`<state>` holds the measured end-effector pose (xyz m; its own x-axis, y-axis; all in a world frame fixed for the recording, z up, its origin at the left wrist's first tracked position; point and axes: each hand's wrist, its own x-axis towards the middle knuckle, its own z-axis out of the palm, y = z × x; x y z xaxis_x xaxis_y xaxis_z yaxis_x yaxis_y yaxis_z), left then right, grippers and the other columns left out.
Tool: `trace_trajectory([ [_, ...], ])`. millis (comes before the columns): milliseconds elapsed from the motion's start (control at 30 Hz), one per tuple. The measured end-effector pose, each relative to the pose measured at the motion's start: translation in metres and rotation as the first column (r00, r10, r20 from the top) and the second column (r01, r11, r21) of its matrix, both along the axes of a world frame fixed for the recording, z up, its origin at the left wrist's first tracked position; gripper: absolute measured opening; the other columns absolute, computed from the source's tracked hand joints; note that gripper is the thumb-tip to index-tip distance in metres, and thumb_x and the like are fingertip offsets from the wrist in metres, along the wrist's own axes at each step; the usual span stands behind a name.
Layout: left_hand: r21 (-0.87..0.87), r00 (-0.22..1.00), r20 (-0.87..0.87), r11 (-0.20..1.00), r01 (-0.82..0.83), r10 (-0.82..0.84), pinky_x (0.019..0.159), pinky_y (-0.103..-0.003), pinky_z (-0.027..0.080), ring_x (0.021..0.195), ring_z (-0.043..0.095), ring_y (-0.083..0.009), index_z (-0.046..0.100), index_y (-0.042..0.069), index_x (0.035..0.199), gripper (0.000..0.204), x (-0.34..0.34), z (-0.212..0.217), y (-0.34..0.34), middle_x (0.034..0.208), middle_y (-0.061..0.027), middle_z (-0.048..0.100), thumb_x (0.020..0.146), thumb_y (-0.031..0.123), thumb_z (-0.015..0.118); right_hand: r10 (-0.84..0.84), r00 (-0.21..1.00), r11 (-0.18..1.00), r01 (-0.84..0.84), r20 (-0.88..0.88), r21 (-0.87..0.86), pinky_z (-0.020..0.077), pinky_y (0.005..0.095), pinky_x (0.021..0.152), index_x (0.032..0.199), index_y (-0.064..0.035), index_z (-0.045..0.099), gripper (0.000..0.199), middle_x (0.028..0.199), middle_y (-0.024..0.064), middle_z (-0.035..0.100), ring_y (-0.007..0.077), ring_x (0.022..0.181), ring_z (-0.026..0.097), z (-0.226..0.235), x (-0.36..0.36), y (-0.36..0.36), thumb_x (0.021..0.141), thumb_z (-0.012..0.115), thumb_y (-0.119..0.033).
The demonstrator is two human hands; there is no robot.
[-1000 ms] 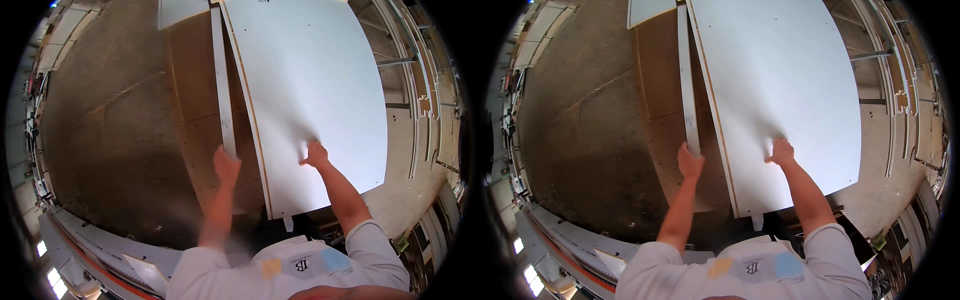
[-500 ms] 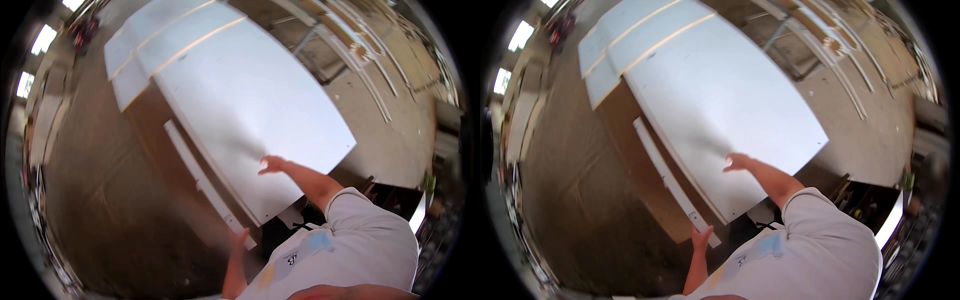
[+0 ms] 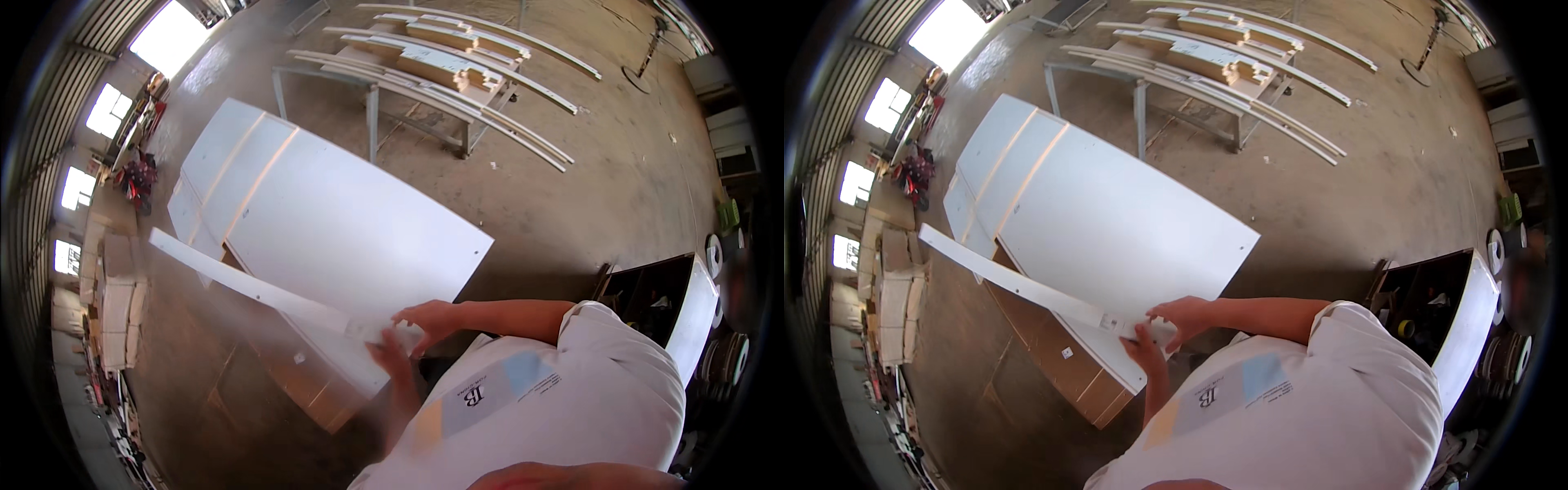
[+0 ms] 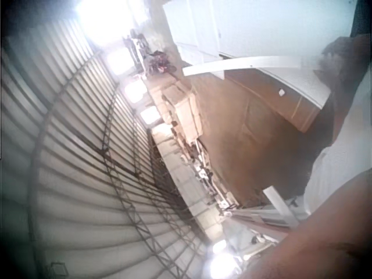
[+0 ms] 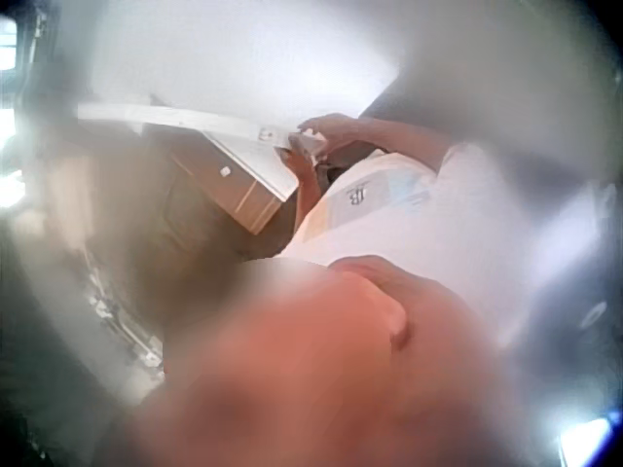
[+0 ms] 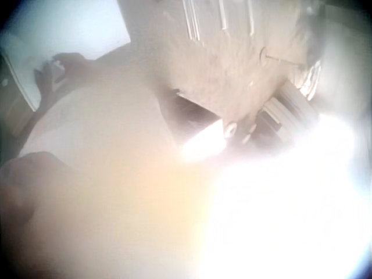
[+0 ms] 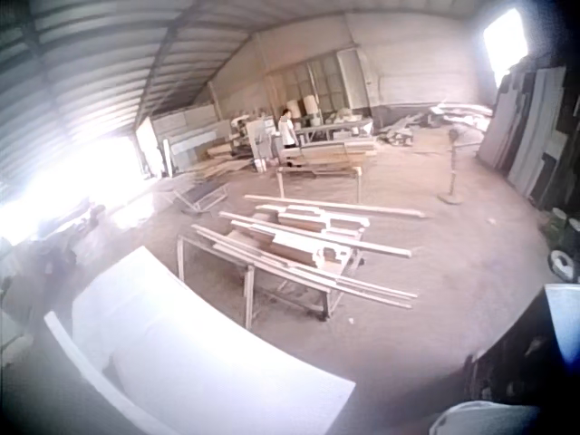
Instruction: The person picks up white rectangular wood panels from a stack and places them onto a conveyor belt feeding a processing machine. The person handles the panels one at a time, moving them from a pile on the floor to the machine's input area. The person also briefly uses a tool to adjust a part of the machine.
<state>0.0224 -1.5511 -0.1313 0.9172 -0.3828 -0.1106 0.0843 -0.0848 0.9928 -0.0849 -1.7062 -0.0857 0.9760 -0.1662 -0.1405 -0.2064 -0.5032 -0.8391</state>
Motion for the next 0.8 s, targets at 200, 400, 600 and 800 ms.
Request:
trace_trajectory([
  [200, 0.215, 0.746, 0.257, 0.789, 0.576, -0.614, 0.089, -0.035, 0.049, 0.106, 0.060, -0.0226, 0.050, 0.003, 0.135, 0.038, -0.056, 0.026, -0.132, 0.120, -0.0112, 0.063, 0.100, 0.016, 0.058, -0.585, 0.809, 0.791, 0.584, 0.056, -0.181, 0.0536, 0.0436, 0.087, 0.128, -0.0086, 0.060, 0.061, 0.110, 0.0166, 0.070, 0.0354, 0.100, 0.067, 0.012, -0.115, -0.106, 0.078, 0.078, -0.039],
  [400, 0.427, 0.689, 0.089, 0.652, 0.626, -0.720, 0.086, -0.033, 0.051, 0.096, 0.064, -0.0186, 0.051, 0.004, 0.136, 0.043, -0.082, -0.026, -0.171, 0.116, -0.0112, 0.068, 0.099, 0.022, 0.060, -0.747, 0.665, 0.644, 0.724, 0.004, -0.246, 0.0547, 0.0442, 0.084, 0.128, -0.0127, 0.062, 0.063, 0.108, 0.0144, 0.071, 0.0358, 0.096, 0.069, -0.014, -0.219, -0.205, 0.075, 0.076, -0.044],
  [600, 0.608, 0.540, 0.050, 0.455, 0.651, -0.840, 0.082, -0.043, 0.055, 0.096, 0.068, -0.0361, 0.060, 0.004, 0.119, 0.031, -0.089, -0.164, -0.155, 0.103, -0.0157, 0.070, 0.093, 0.020, 0.064, -0.853, 0.482, 0.519, 0.754, -0.198, -0.402, 0.0541, 0.0446, 0.088, 0.130, -0.0161, 0.062, 0.068, 0.109, 0.0134, 0.072, 0.0343, 0.101, 0.068, -0.033, -0.290, -0.286, 0.073, 0.074, -0.051],
  [800, 0.633, 0.474, -0.103, 0.310, 0.709, -0.874, 0.079, -0.039, 0.056, 0.092, 0.069, -0.0296, 0.063, 0.003, 0.114, 0.025, -0.054, -0.187, -0.193, 0.098, -0.0139, 0.070, 0.091, 0.014, 0.064, -0.911, 0.343, 0.413, 0.779, -0.230, -0.472, 0.0538, 0.0450, 0.090, 0.133, -0.0153, 0.061, 0.069, 0.112, 0.0148, 0.071, 0.0348, 0.105, 0.067, -0.032, -0.342, -0.377, 0.073, 0.076, -0.049],
])
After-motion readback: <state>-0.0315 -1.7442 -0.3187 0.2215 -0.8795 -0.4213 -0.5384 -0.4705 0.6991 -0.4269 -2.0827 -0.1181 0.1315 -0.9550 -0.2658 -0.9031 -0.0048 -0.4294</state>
